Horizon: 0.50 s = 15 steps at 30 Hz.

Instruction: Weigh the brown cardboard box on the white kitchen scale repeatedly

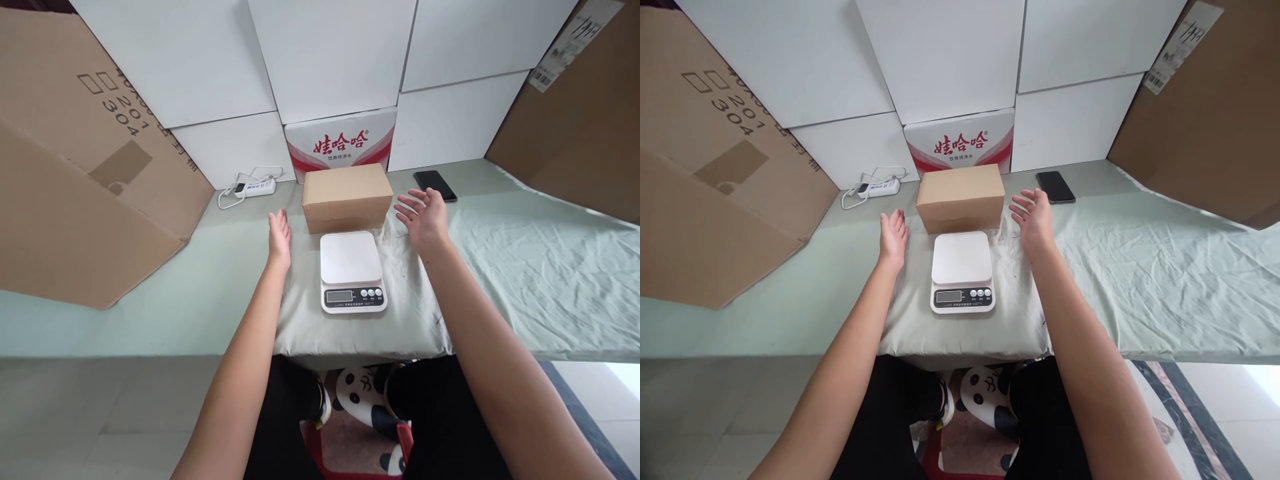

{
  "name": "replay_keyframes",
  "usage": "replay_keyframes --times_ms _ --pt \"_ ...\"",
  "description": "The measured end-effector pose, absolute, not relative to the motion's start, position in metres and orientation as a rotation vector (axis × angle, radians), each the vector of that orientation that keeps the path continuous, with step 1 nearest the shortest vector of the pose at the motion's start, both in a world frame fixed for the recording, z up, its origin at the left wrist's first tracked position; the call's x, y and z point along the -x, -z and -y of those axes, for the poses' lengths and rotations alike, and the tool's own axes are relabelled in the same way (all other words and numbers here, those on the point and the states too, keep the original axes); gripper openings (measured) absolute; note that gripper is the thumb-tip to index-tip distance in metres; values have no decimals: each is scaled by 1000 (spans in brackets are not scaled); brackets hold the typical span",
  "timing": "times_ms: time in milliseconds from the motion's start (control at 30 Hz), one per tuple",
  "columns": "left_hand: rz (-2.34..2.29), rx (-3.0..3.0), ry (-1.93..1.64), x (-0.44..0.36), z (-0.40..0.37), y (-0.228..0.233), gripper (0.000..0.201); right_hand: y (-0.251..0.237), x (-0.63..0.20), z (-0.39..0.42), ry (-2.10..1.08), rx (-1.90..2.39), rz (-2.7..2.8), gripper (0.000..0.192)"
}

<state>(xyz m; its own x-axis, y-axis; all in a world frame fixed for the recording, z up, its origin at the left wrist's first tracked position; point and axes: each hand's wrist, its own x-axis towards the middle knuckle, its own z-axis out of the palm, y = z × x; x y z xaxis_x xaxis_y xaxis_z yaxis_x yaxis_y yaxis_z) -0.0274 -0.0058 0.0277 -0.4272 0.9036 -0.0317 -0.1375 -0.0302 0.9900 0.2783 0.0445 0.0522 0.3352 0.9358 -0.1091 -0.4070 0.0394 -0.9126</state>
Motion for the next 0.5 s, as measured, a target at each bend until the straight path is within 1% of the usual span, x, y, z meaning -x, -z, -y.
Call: replay_keyframes --times_ms 233,300,433,500 --pt "-1362 -907 -1515 10 1 -24 78 -42 -271 -53 -1217 1132 730 40" --pt "-1340 -918 -1501 4 -2 -23 75 -35 -267 -55 -1240 1143 807 47" --pt "-1287 -949 -1500 -1 -7 -20 73 -17 -260 -60 -1213 1108 1035 69" --pt "-1268 -962 -1508 -2 -7 -19 74 -7 -257 -62 -1149 1072 1177 73"
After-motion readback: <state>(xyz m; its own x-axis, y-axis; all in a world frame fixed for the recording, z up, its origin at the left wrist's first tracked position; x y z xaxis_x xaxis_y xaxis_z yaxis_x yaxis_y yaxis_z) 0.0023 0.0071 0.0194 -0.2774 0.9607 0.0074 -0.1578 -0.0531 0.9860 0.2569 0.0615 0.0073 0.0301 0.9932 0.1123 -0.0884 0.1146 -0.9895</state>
